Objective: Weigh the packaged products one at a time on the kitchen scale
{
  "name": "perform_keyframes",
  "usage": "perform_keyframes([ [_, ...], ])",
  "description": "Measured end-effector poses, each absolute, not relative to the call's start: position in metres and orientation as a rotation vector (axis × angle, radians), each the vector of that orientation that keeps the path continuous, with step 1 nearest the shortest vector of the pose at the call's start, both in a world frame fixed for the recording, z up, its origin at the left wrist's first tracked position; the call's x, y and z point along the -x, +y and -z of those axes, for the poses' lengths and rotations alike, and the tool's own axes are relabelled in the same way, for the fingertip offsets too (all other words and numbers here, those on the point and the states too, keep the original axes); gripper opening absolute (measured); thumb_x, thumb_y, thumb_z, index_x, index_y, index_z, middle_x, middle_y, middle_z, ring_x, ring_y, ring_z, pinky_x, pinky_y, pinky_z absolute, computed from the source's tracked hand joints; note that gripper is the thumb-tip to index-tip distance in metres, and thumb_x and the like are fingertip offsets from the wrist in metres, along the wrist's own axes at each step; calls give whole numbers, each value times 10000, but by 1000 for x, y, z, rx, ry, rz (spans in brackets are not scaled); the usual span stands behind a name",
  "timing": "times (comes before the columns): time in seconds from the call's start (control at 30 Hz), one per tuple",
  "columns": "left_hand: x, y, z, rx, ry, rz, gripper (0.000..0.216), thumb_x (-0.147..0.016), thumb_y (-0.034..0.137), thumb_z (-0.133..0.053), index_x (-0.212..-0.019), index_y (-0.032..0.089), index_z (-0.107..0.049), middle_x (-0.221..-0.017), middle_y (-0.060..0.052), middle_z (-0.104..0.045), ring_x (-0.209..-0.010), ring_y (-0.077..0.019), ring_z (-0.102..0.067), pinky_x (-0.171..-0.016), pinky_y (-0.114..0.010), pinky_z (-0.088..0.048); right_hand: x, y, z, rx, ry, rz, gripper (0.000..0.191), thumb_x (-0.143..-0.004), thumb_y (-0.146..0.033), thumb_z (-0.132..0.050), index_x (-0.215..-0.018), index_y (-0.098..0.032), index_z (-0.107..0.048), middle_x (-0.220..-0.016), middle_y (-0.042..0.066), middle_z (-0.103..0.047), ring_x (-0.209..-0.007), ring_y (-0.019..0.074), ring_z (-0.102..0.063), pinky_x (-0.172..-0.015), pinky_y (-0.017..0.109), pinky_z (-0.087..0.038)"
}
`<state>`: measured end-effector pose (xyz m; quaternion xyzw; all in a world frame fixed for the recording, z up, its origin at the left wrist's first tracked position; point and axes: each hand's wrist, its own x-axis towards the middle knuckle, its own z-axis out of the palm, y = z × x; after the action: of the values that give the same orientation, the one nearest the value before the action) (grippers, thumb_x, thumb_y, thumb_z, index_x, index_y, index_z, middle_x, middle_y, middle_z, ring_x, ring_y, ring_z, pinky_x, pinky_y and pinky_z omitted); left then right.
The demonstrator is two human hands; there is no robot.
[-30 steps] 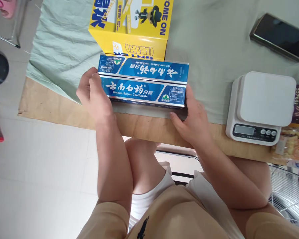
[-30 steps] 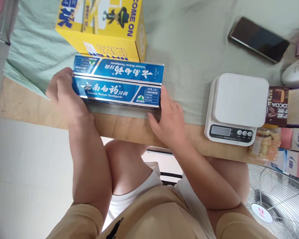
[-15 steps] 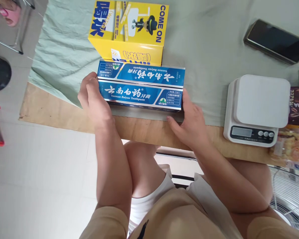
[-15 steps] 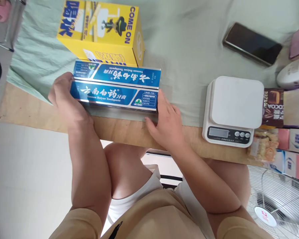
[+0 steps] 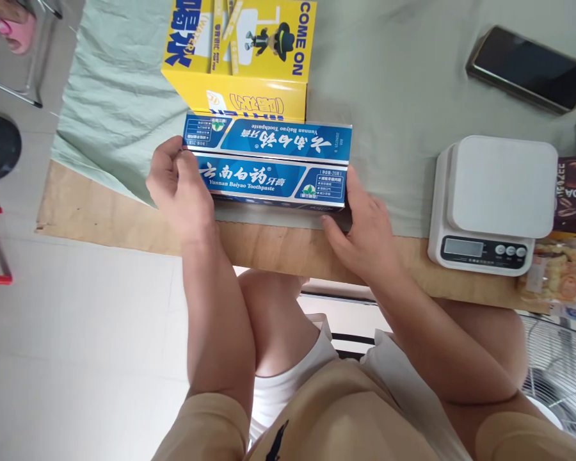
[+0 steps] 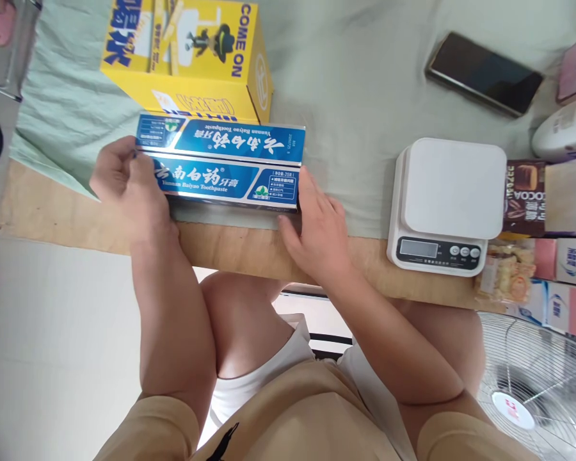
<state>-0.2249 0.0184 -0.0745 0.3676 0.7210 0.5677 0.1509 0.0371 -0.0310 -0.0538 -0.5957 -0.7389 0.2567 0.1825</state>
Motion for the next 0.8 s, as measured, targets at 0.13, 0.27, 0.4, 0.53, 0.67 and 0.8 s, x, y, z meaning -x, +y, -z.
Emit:
perform_keyframes([
  [0.13, 223, 19, 77, -1109, 2064, -1662, 357, -806, 11, -468, -1108, 59, -652, -999, -38, -717, -963, -131, -691, -967, -315, -556, -36, -30, 49, 1697, -2048, -779, 673, -977, -382, -459, -1607, -314, -233, -1552, 59, -566, -1369, 298, -608, -1155, 552, -523],
  [0.27, 222, 20, 76, -1086, 2070, -1667, 366, -802, -15, -448, -1102, 51, -647, -1021, -55, -732, -964, -137, -703, -937, -315, -565, -34, -30, 47, 1728, -2013, -786, 689, -990, -392, -447, -1620, -299, -187, -1596, 77, -517, -1370, 301, -598, -1159, 550, -513],
  [0.4, 220, 21, 74, -1064, 2086, -1655, 381, -777, -41, -459, -1100, 56, -636, -1024, -48, -725, -981, -138, -702, -970, -320, -557, -34, -28, 48, 1737, -2020, -806, 707, -985, -373, -448, -1626, -275, -165, -1540, 87, -570, -1337, 285, -610, -1133, 540, -516],
  [0.53, 220, 21, 73, -1063, 2086, -1648, 364, -781, -41, -476, -1100, 56, -625, -1038, -56, -717, -987, -147, -699, -974, -327, -556, -33, -27, 47, 1711, -1978, -864, 692, -968, -327, -449, -1611, -211, -220, -1501, 87, -602, -1305, 271, -618, -1123, 533, -500],
  [0.67, 221, 21, 75, -1073, 2073, -1666, 355, -790, -45, -480, -1106, 43, -616, -1025, -65, -711, -957, -142, -691, -953, -323, -553, -33, -27, 46, 1712, -1965, -861, 671, -963, -315, -464, -1596, -208, -269, -1475, 94, -625, -1276, 274, -631, -1109, 524, -502],
  [0.8, 220, 22, 76, -1068, 2074, -1673, 355, -789, -46, -465, -1099, 50, -608, -1009, -58, -694, -946, -139, -681, -947, -323, -548, -33, -27, 47, 1721, -1970, -842, 697, -962, -316, -458, -1611, -181, -243, -1468, 103, -632, -1265, 281, -635, -1112, 543, -497],
])
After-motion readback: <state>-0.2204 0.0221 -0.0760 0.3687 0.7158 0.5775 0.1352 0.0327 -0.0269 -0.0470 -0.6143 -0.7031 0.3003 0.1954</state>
